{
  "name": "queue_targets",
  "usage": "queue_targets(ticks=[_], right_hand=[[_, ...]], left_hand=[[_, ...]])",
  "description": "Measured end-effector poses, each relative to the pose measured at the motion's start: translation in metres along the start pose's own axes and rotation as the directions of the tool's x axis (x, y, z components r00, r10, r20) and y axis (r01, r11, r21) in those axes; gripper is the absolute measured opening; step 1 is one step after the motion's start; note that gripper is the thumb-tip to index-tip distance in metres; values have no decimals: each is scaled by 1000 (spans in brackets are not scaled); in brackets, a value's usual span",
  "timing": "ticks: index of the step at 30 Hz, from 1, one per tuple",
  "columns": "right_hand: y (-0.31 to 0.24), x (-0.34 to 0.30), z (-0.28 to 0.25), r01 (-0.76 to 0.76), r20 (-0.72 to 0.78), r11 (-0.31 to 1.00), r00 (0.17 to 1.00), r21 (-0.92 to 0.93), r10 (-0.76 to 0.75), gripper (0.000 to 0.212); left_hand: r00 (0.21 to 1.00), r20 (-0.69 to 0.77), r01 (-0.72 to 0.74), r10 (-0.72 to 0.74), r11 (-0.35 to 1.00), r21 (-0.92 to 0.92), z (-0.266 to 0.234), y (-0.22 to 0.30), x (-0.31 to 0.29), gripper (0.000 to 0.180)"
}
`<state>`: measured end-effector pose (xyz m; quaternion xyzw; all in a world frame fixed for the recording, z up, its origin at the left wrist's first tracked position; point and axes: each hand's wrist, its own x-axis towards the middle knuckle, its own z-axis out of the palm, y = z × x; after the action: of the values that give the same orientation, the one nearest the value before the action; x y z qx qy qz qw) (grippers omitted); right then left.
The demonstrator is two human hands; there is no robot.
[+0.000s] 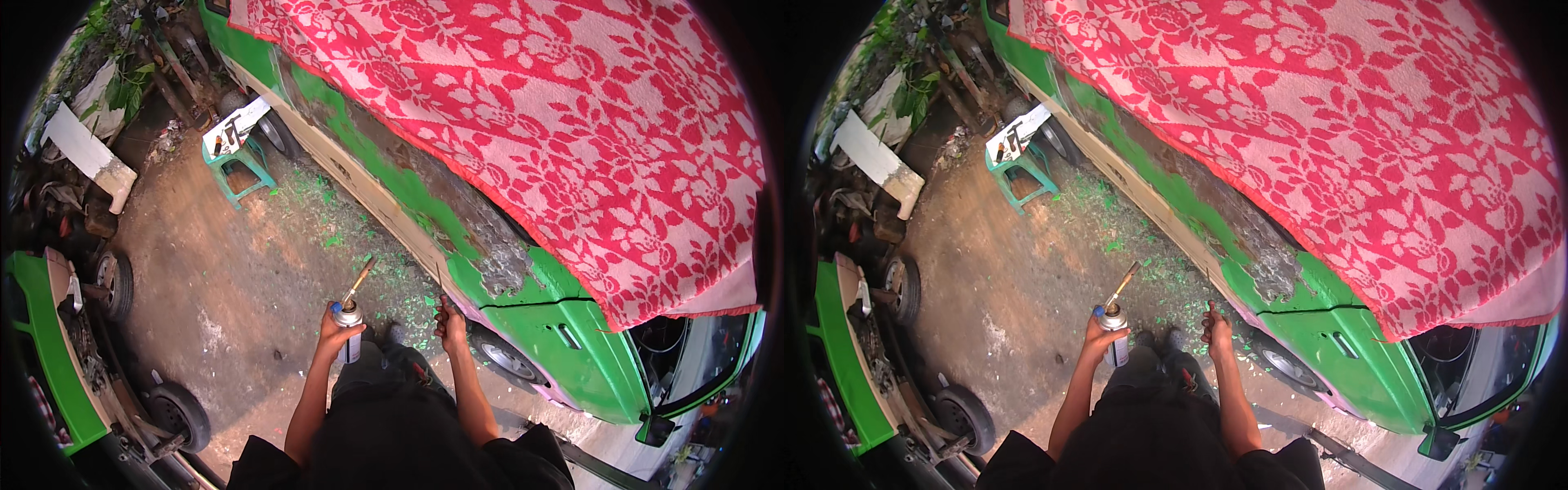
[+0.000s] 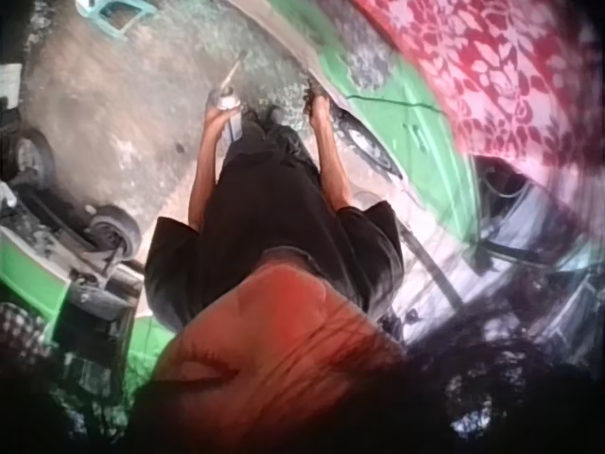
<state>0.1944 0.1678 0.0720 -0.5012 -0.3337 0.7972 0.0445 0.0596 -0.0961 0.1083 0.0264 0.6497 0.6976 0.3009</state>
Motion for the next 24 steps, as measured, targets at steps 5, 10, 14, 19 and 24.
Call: queue_targets(ticks=[5,10,14,19,24], right_hand=[[10,-9,-7,83,83,991,992,103,-91,22],[3,-25,12,103,80,974,989,203,-121,14],[-5,-17,9,40,169,968,982,249,-84,14],[-21,-18,7,-32,197,967,980,253,-19,21],[-44,1,5,-39,243,977,970,212,-14,22]], left_hand=[[1000,23,-21,18,994,103,-4,-3,0,55],[998,30,52,-57,989,140,-8,-3,-5,57],[997,61,38,-44,995,90,-5,-9,-1,59],[999,31,36,-40,992,117,7,-7,-7,59],[999,15,51,-52,995,91,22,-13,-1,59]])
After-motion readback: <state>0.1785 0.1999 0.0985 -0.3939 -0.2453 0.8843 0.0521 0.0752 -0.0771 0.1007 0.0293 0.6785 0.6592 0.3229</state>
